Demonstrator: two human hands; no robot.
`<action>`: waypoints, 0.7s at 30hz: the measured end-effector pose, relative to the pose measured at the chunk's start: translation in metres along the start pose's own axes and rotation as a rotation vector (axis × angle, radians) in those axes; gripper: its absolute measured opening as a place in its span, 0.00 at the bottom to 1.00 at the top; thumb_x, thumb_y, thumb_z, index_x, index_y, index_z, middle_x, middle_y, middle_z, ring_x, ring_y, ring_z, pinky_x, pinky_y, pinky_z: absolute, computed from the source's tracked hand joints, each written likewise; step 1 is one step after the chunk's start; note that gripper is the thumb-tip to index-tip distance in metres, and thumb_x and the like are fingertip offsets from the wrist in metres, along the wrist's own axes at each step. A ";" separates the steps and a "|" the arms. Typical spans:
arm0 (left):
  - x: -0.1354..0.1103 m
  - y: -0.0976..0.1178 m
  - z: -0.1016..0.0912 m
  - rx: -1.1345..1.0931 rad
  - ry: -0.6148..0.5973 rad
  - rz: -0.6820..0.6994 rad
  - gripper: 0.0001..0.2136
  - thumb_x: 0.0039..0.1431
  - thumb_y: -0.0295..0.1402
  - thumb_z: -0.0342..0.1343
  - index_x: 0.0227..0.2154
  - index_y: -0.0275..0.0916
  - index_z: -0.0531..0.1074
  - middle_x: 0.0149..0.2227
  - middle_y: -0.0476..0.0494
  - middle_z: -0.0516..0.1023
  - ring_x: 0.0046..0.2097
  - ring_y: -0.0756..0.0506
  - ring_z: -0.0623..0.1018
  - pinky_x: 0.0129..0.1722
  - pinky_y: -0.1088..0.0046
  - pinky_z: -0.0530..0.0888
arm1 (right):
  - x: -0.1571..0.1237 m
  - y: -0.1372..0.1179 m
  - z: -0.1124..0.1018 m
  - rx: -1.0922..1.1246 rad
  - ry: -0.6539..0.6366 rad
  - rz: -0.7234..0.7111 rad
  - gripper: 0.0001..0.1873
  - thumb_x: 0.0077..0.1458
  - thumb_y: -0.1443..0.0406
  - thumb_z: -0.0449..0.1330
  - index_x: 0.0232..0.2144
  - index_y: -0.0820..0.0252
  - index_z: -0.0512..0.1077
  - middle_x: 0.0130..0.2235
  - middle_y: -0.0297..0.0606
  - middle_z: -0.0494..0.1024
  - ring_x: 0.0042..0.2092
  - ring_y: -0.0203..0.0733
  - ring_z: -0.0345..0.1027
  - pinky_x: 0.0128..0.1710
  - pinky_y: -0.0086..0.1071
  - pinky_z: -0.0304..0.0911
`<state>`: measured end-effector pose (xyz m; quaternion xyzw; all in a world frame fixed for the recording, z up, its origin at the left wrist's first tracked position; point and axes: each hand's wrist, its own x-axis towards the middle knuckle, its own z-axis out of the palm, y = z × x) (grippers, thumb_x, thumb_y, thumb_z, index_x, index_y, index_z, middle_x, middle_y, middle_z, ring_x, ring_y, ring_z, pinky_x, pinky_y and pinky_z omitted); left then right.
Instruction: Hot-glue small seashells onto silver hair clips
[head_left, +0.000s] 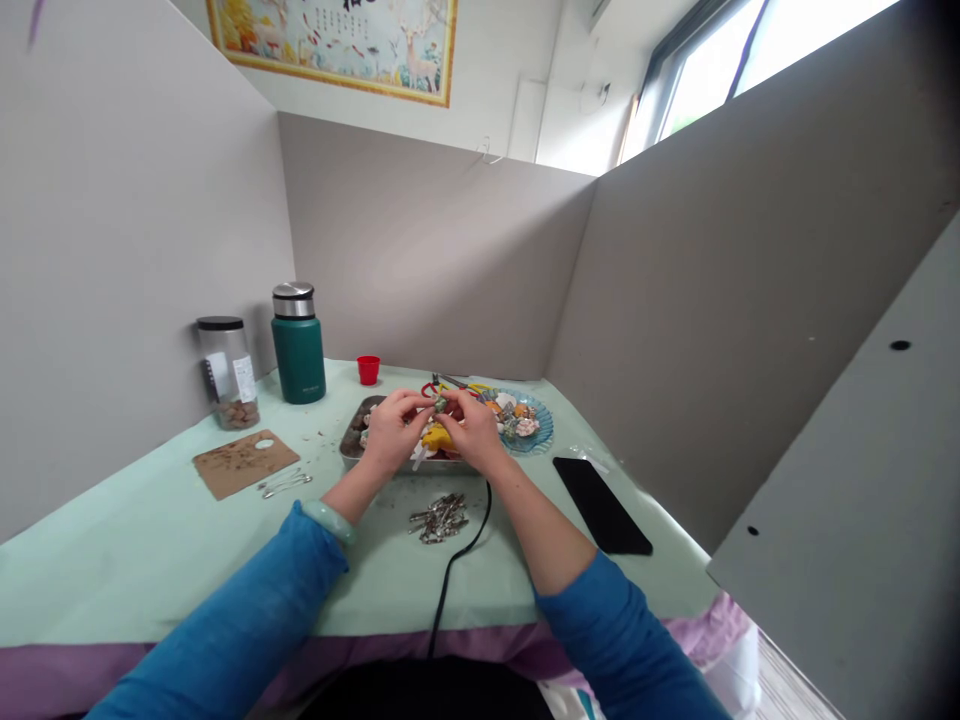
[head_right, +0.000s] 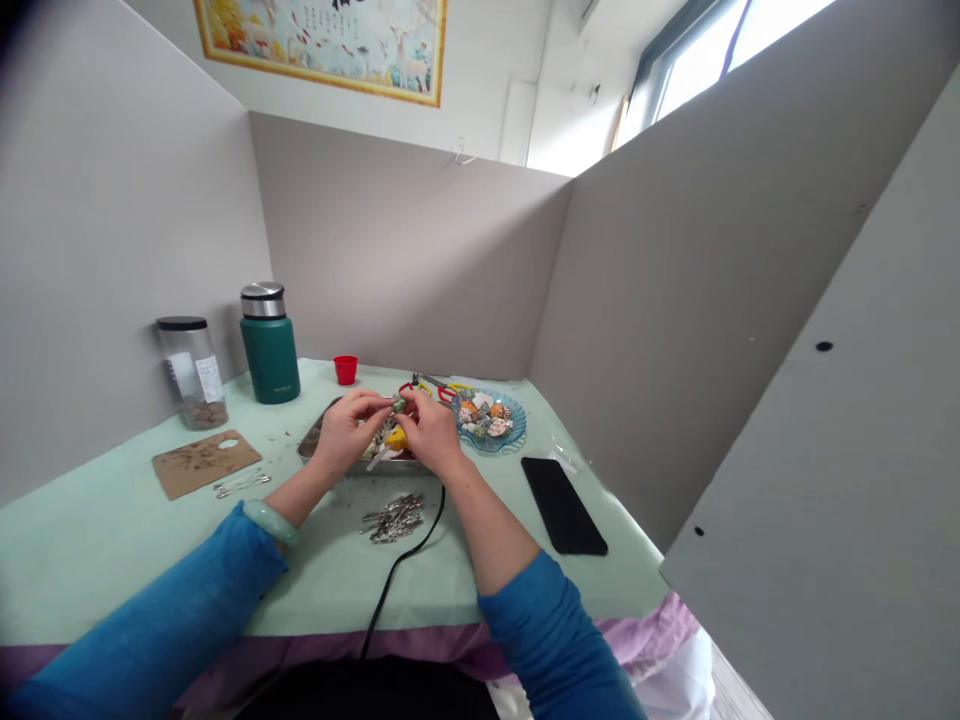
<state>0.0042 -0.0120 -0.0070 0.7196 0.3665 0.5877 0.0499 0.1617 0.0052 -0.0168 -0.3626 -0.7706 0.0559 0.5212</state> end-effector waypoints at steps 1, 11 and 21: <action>0.000 0.000 0.000 0.008 -0.002 0.001 0.07 0.55 0.35 0.56 0.31 0.41 0.78 0.34 0.45 0.75 0.31 0.48 0.72 0.33 0.73 0.69 | 0.000 0.000 0.000 -0.006 -0.002 -0.007 0.15 0.54 0.64 0.59 0.45 0.59 0.70 0.35 0.38 0.76 0.35 0.40 0.70 0.38 0.33 0.65; 0.000 -0.003 0.000 0.063 0.012 0.057 0.06 0.56 0.34 0.56 0.33 0.40 0.77 0.34 0.46 0.74 0.30 0.49 0.72 0.32 0.73 0.69 | 0.001 -0.003 -0.001 -0.009 0.000 0.001 0.14 0.54 0.63 0.60 0.44 0.60 0.70 0.32 0.36 0.76 0.32 0.38 0.70 0.35 0.31 0.64; -0.001 -0.008 0.002 0.051 0.020 0.070 0.05 0.56 0.32 0.56 0.33 0.40 0.77 0.33 0.46 0.75 0.31 0.49 0.73 0.32 0.73 0.70 | 0.001 -0.003 -0.001 -0.071 -0.010 -0.012 0.14 0.54 0.63 0.60 0.44 0.60 0.71 0.32 0.36 0.76 0.32 0.38 0.70 0.34 0.30 0.63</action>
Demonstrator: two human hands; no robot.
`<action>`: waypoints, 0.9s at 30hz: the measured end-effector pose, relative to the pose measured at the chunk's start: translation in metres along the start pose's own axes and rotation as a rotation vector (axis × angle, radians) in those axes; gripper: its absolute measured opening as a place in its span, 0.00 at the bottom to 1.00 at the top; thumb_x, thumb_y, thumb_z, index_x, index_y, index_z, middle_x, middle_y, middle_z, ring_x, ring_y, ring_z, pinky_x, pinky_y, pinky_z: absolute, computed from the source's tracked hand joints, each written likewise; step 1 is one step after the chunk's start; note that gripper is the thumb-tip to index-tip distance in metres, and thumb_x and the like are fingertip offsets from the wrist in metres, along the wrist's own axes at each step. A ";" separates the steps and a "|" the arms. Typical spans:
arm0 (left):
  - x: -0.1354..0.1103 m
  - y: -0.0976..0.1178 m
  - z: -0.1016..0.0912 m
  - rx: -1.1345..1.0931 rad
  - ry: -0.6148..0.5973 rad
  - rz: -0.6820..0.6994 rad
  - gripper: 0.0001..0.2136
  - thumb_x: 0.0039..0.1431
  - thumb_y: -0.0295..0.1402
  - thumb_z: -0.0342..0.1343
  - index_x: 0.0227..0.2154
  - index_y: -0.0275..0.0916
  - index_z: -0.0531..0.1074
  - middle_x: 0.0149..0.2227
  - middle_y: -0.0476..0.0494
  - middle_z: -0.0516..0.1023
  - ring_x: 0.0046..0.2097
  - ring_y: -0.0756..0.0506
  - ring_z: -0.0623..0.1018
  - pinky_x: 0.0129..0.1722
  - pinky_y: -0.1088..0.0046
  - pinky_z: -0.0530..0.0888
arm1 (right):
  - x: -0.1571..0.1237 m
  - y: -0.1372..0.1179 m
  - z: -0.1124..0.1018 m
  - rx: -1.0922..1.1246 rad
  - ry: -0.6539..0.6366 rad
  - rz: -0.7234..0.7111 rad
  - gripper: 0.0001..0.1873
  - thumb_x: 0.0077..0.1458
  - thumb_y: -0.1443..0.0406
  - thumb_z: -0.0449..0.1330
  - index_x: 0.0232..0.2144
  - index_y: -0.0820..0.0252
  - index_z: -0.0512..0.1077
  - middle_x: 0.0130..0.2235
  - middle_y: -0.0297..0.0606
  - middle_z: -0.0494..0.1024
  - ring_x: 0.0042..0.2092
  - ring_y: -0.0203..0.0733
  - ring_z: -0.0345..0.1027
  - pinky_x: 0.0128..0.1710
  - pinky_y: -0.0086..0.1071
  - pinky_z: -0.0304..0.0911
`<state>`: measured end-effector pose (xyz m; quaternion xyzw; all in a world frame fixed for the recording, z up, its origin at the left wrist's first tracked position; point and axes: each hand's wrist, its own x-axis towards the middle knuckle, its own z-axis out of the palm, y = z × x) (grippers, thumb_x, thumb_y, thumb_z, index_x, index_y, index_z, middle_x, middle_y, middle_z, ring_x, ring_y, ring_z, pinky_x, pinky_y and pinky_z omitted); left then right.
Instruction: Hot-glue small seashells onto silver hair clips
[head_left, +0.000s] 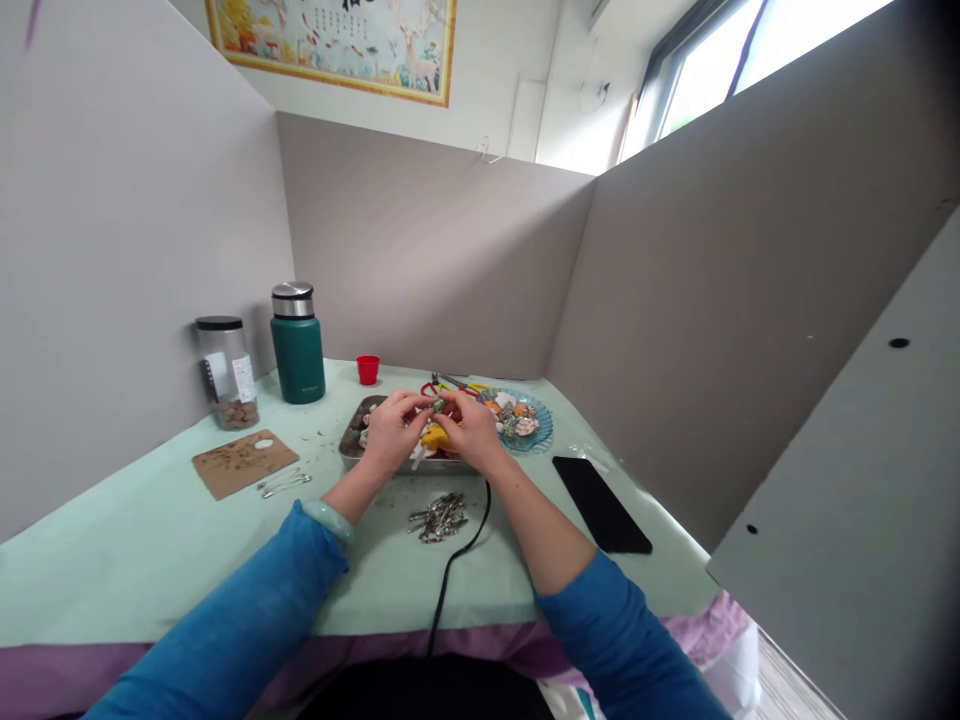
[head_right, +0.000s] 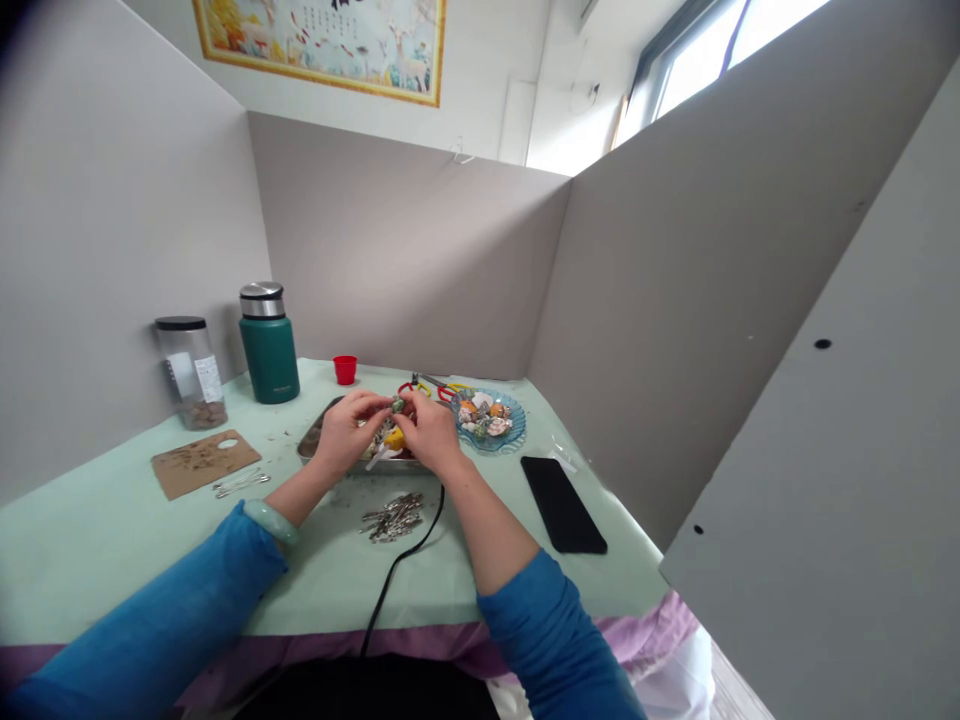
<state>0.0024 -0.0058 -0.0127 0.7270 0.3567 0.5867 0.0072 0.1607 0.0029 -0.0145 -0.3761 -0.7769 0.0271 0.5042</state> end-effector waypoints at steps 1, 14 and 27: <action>0.000 0.000 0.000 -0.011 -0.004 -0.010 0.05 0.56 0.32 0.56 0.33 0.40 0.77 0.33 0.46 0.75 0.31 0.49 0.73 0.33 0.73 0.70 | 0.000 0.000 0.000 -0.001 0.002 -0.002 0.14 0.54 0.64 0.60 0.44 0.60 0.71 0.32 0.36 0.76 0.32 0.38 0.70 0.35 0.30 0.63; 0.000 0.000 0.000 -0.034 -0.004 -0.031 0.05 0.55 0.32 0.57 0.32 0.40 0.77 0.33 0.46 0.75 0.32 0.49 0.74 0.33 0.73 0.70 | 0.001 0.001 0.001 0.028 0.016 0.002 0.14 0.53 0.63 0.60 0.43 0.59 0.71 0.32 0.36 0.76 0.32 0.39 0.70 0.35 0.31 0.64; -0.001 0.001 0.001 -0.039 0.034 -0.053 0.04 0.55 0.32 0.57 0.30 0.40 0.77 0.31 0.46 0.76 0.32 0.48 0.74 0.33 0.72 0.70 | 0.000 0.003 0.004 0.097 0.030 0.027 0.15 0.53 0.63 0.60 0.44 0.59 0.71 0.32 0.36 0.76 0.32 0.39 0.70 0.35 0.31 0.65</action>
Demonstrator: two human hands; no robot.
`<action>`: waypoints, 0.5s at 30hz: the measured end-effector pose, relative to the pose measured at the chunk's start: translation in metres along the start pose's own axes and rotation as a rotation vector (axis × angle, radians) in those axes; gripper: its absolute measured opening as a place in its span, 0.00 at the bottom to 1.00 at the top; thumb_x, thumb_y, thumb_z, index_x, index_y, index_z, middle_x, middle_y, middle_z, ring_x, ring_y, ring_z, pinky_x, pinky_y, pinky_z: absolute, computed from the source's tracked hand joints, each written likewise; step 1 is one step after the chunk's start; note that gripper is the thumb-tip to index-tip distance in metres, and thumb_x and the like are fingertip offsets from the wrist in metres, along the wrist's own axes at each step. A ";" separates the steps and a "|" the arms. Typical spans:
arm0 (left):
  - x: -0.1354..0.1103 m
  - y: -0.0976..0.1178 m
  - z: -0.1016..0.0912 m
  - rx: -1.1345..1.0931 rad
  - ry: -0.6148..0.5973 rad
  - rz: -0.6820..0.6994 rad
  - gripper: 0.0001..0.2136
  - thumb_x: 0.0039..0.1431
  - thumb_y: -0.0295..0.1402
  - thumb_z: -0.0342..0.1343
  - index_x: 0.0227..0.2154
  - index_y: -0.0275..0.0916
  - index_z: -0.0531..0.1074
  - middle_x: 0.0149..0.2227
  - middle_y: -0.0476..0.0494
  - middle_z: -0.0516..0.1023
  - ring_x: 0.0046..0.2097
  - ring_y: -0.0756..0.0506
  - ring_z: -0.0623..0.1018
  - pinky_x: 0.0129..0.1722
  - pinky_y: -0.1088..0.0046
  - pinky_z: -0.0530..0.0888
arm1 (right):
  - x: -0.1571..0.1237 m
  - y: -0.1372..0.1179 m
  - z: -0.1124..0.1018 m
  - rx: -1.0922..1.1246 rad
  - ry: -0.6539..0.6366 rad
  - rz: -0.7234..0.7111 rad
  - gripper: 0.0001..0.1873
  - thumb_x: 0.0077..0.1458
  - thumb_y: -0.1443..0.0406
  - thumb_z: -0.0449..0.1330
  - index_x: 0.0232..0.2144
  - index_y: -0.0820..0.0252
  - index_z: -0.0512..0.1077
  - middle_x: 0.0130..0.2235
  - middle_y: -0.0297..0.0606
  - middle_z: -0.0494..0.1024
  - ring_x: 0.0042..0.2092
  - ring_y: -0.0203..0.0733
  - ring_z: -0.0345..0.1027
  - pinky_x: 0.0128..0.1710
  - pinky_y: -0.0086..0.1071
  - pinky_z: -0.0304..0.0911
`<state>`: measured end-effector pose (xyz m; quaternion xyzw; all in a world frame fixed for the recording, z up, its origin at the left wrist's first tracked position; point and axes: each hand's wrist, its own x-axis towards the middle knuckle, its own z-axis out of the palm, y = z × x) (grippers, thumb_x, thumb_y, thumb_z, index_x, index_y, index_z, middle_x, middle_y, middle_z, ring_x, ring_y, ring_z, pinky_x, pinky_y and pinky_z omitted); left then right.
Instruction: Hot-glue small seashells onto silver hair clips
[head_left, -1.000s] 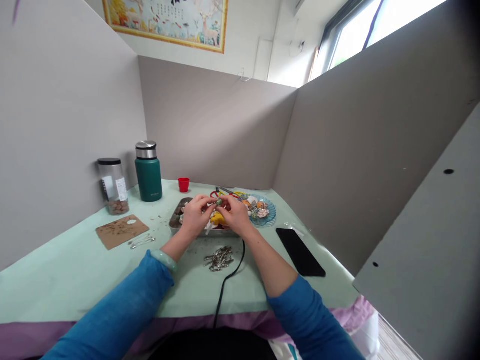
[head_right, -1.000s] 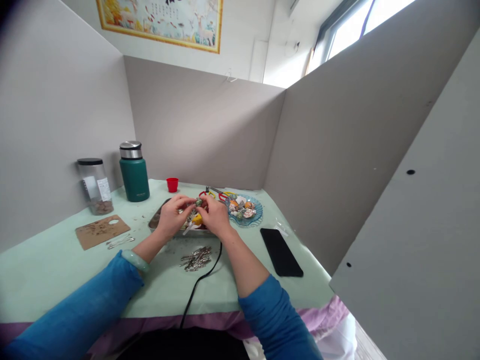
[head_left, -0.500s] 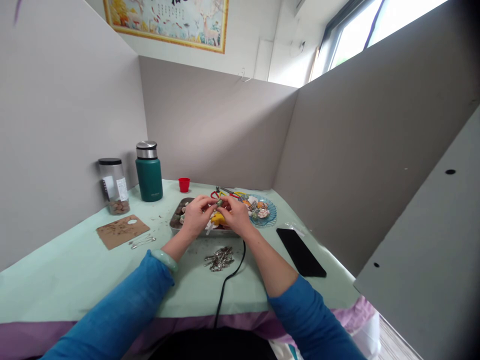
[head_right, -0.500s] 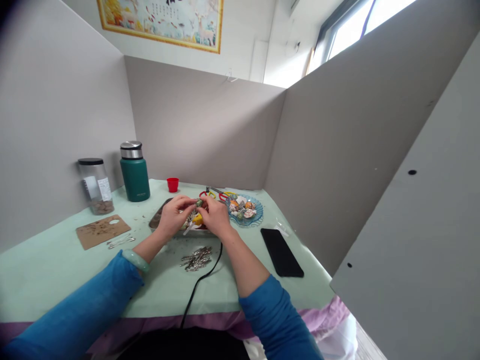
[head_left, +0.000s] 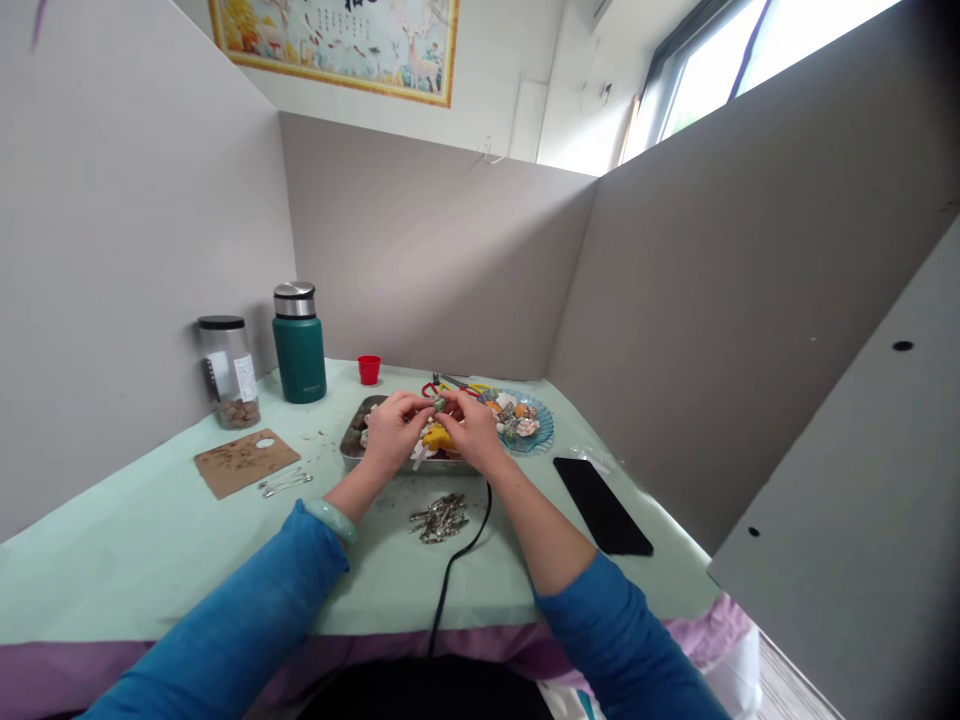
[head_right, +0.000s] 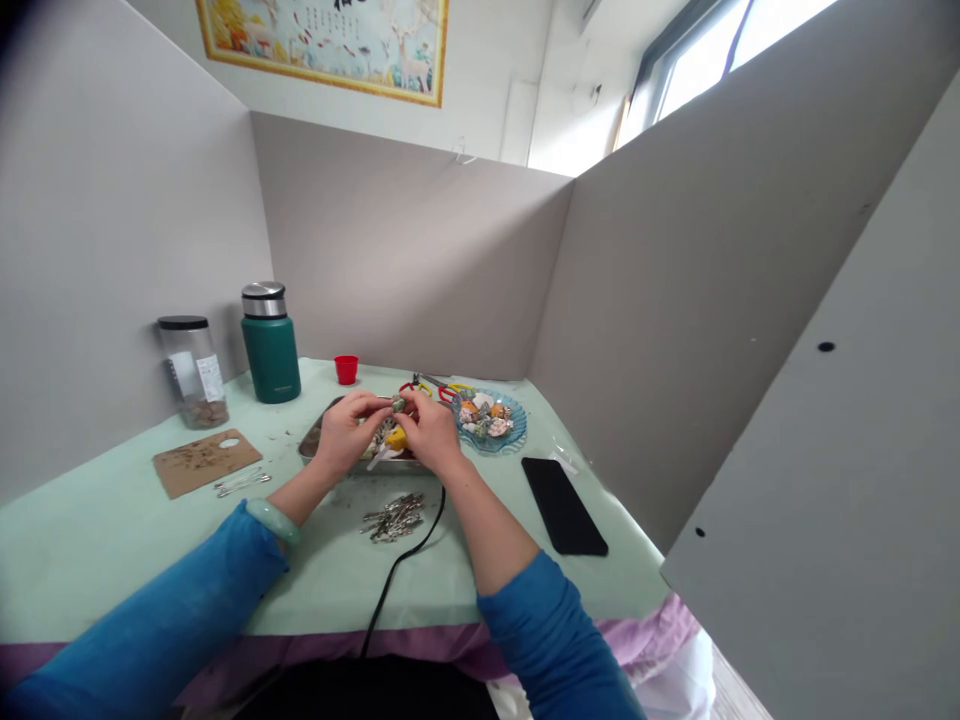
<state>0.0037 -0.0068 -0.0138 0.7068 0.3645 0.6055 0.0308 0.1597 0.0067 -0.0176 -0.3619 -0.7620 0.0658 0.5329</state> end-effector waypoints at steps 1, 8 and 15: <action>0.000 0.000 0.000 0.002 0.004 0.000 0.04 0.54 0.32 0.57 0.29 0.40 0.76 0.31 0.46 0.76 0.32 0.48 0.74 0.34 0.72 0.70 | 0.000 0.000 0.000 0.010 -0.002 0.004 0.15 0.53 0.63 0.60 0.44 0.59 0.71 0.32 0.36 0.76 0.32 0.38 0.70 0.35 0.31 0.65; 0.005 -0.009 0.000 -0.055 0.016 -0.112 0.06 0.53 0.36 0.59 0.29 0.39 0.74 0.31 0.47 0.76 0.32 0.48 0.75 0.35 0.71 0.71 | 0.002 -0.002 -0.003 0.037 -0.011 0.021 0.16 0.53 0.66 0.58 0.46 0.58 0.70 0.35 0.36 0.76 0.34 0.38 0.69 0.37 0.31 0.64; 0.005 -0.019 0.001 -0.036 -0.067 -0.161 0.09 0.53 0.39 0.57 0.31 0.40 0.76 0.32 0.45 0.77 0.32 0.47 0.75 0.34 0.71 0.71 | 0.000 0.000 -0.003 -0.055 -0.066 -0.006 0.18 0.54 0.68 0.55 0.48 0.56 0.69 0.39 0.37 0.77 0.37 0.39 0.70 0.40 0.32 0.64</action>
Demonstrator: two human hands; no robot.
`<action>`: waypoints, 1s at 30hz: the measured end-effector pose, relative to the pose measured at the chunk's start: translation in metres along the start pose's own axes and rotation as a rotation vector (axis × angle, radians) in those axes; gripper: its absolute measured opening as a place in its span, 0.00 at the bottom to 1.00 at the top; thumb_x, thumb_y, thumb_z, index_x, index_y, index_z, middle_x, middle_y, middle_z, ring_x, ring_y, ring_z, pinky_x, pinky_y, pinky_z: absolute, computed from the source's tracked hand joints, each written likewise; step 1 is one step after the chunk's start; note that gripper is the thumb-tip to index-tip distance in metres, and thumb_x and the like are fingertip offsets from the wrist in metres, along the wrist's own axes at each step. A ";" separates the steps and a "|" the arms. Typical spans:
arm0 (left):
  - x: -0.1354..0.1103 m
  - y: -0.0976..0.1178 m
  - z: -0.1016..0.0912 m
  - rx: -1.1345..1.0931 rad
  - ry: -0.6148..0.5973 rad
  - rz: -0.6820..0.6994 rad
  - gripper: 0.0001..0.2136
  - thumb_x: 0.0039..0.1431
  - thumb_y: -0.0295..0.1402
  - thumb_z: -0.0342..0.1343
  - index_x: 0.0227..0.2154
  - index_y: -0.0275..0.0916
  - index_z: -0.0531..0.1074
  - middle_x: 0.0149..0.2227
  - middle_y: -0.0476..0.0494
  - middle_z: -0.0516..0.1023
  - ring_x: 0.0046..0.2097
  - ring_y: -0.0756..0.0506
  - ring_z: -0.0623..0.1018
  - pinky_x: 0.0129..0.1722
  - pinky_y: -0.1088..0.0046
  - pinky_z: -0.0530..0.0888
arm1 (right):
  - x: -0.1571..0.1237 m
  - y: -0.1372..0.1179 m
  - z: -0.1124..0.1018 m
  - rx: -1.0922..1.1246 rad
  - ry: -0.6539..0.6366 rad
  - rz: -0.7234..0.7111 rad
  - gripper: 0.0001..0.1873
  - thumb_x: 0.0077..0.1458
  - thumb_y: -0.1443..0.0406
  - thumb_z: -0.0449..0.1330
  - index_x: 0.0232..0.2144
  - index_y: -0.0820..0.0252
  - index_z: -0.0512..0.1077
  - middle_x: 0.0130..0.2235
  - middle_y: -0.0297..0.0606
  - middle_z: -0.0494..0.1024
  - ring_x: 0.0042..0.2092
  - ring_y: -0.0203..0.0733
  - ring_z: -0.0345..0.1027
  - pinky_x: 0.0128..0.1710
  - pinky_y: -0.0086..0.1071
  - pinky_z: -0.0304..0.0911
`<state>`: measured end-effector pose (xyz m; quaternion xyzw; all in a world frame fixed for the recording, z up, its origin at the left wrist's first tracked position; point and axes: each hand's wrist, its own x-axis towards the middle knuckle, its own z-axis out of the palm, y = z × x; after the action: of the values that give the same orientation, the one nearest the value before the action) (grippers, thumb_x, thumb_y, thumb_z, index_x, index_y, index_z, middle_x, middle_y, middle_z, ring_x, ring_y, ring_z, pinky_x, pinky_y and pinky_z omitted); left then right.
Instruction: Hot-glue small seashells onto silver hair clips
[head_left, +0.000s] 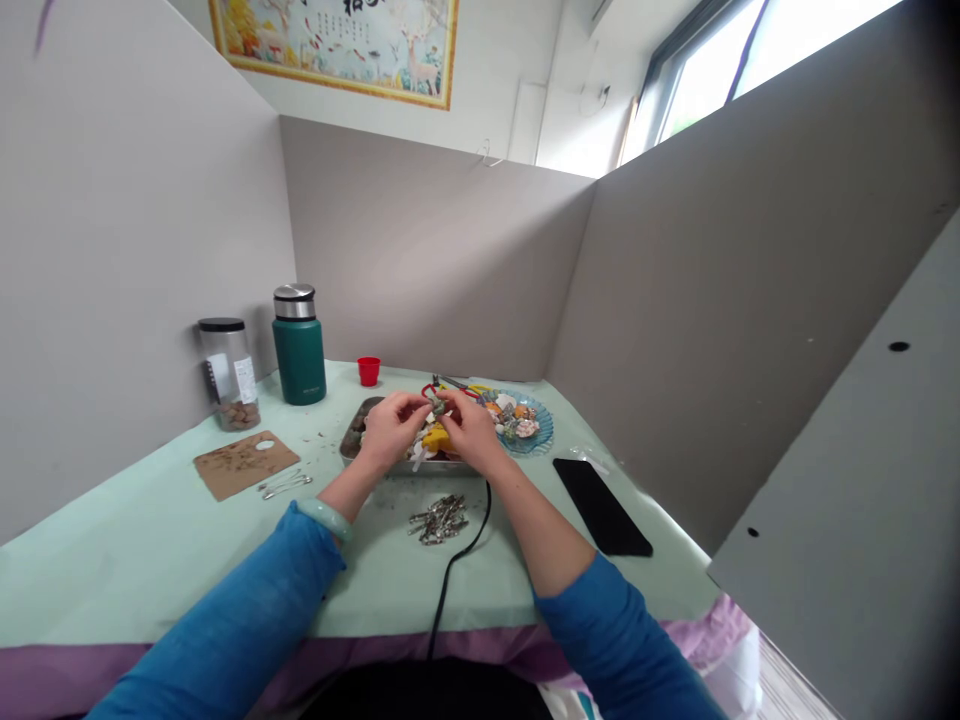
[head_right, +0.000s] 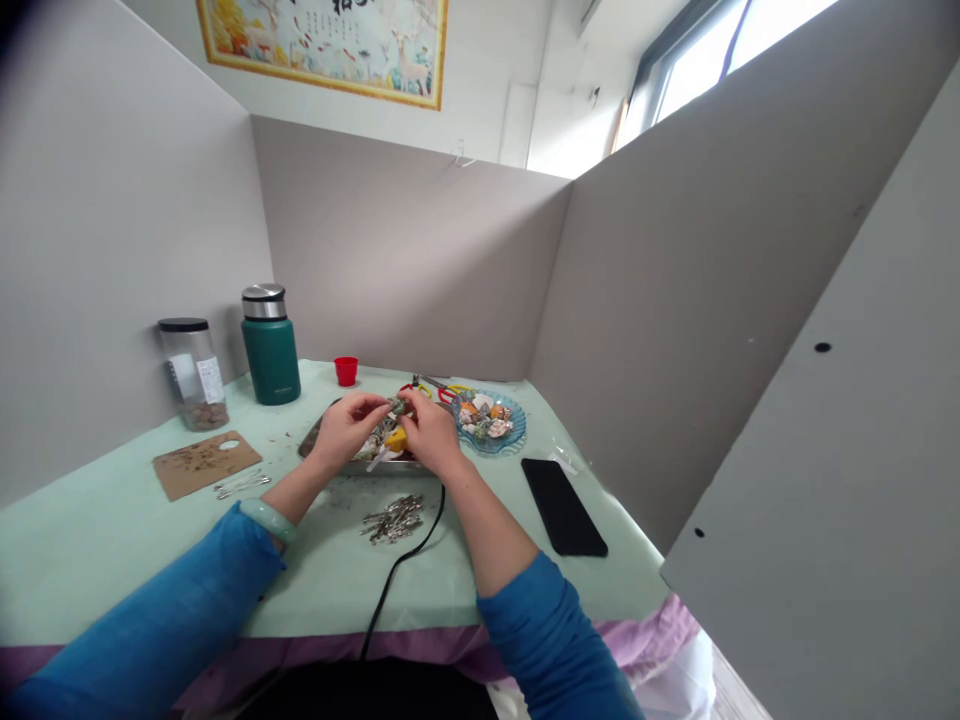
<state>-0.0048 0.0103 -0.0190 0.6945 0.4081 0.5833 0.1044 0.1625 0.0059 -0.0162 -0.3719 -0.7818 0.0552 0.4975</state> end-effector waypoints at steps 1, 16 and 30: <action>0.000 0.000 0.000 0.013 -0.003 0.011 0.08 0.53 0.39 0.57 0.31 0.40 0.76 0.32 0.45 0.77 0.32 0.47 0.75 0.34 0.71 0.70 | 0.000 0.000 0.000 -0.012 -0.004 -0.007 0.18 0.54 0.68 0.55 0.48 0.56 0.69 0.40 0.37 0.77 0.37 0.39 0.70 0.41 0.33 0.64; 0.007 0.002 -0.009 -0.141 -0.029 -0.211 0.10 0.46 0.40 0.61 0.25 0.37 0.74 0.27 0.46 0.75 0.30 0.47 0.74 0.32 0.70 0.70 | -0.002 -0.005 -0.008 -0.070 -0.048 -0.073 0.19 0.55 0.62 0.59 0.49 0.58 0.67 0.40 0.38 0.75 0.31 0.36 0.68 0.38 0.32 0.63; 0.006 0.009 -0.011 -0.750 -0.242 -0.663 0.14 0.36 0.36 0.70 0.25 0.34 0.74 0.28 0.41 0.77 0.32 0.44 0.78 0.37 0.62 0.77 | -0.001 -0.004 -0.006 -0.038 -0.075 -0.077 0.15 0.55 0.63 0.59 0.46 0.57 0.70 0.43 0.40 0.75 0.34 0.37 0.68 0.38 0.32 0.64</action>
<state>-0.0111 0.0047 -0.0060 0.5051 0.3539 0.5406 0.5722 0.1655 0.0003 -0.0123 -0.3487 -0.8145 0.0350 0.4624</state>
